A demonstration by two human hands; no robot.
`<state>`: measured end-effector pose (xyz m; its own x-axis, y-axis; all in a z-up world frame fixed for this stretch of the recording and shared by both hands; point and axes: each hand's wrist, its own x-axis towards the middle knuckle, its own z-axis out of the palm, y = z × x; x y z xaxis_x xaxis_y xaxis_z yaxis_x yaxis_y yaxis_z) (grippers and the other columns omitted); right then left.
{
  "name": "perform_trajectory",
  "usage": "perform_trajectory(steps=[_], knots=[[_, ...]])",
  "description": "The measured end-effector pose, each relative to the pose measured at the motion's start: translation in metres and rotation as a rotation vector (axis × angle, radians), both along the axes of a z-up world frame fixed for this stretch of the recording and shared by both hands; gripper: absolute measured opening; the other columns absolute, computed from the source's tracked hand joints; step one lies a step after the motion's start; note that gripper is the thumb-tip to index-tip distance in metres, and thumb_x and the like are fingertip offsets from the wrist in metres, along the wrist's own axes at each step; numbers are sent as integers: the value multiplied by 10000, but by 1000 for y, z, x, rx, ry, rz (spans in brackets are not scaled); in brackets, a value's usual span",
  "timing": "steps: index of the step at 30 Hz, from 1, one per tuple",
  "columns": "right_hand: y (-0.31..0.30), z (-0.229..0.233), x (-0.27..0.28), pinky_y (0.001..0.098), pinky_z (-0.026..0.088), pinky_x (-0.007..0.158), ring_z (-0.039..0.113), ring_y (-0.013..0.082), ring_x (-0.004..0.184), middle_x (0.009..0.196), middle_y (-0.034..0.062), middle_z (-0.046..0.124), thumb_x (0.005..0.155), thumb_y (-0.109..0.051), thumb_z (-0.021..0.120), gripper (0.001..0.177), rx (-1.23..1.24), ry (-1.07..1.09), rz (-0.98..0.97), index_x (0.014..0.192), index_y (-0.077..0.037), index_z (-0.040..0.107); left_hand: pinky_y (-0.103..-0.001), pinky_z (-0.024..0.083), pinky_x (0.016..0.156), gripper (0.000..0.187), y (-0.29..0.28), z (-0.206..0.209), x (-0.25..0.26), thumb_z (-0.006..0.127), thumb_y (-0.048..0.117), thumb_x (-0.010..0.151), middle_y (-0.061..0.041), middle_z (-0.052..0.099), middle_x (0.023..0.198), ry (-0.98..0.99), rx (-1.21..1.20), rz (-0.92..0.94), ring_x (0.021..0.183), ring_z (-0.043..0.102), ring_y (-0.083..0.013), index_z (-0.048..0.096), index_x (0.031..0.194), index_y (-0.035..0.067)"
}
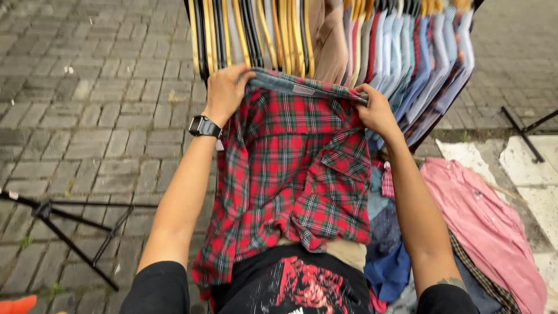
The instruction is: The person attaches price tags to two shirts. They first handle a light pink shirt, attaching a tag to the collar area, then hang it on a rack. Next, they pick up a red plaid shirt, attach a tag to its collar, and place it on a hanger.
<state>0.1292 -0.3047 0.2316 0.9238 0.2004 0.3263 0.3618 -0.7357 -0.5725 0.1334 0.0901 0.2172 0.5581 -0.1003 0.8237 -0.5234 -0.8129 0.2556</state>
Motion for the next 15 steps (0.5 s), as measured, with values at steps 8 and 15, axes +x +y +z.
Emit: perform_trajectory(steps=[8, 15], knots=[[-12, 32, 136, 582, 516, 855, 649, 507, 938, 898, 231, 682, 970, -163, 550, 139, 105, -371, -335, 1017, -133, 678, -500, 543, 763, 225, 17, 56, 78, 644, 341, 1048, -104, 746, 862, 58, -71, -20, 869, 711, -401, 720, 965, 146], [1, 60, 122, 617, 453, 967, 616, 558, 1103, 1064, 326, 704, 984, -235, 562, 296, -65, 46, -72, 1075, -14, 736, -497, 487, 901, 243, 25, 56, 119, 701, 321, 1007, -196, 733, 945, 197, -370, -309, 1009, 687, -396, 722, 976, 82]])
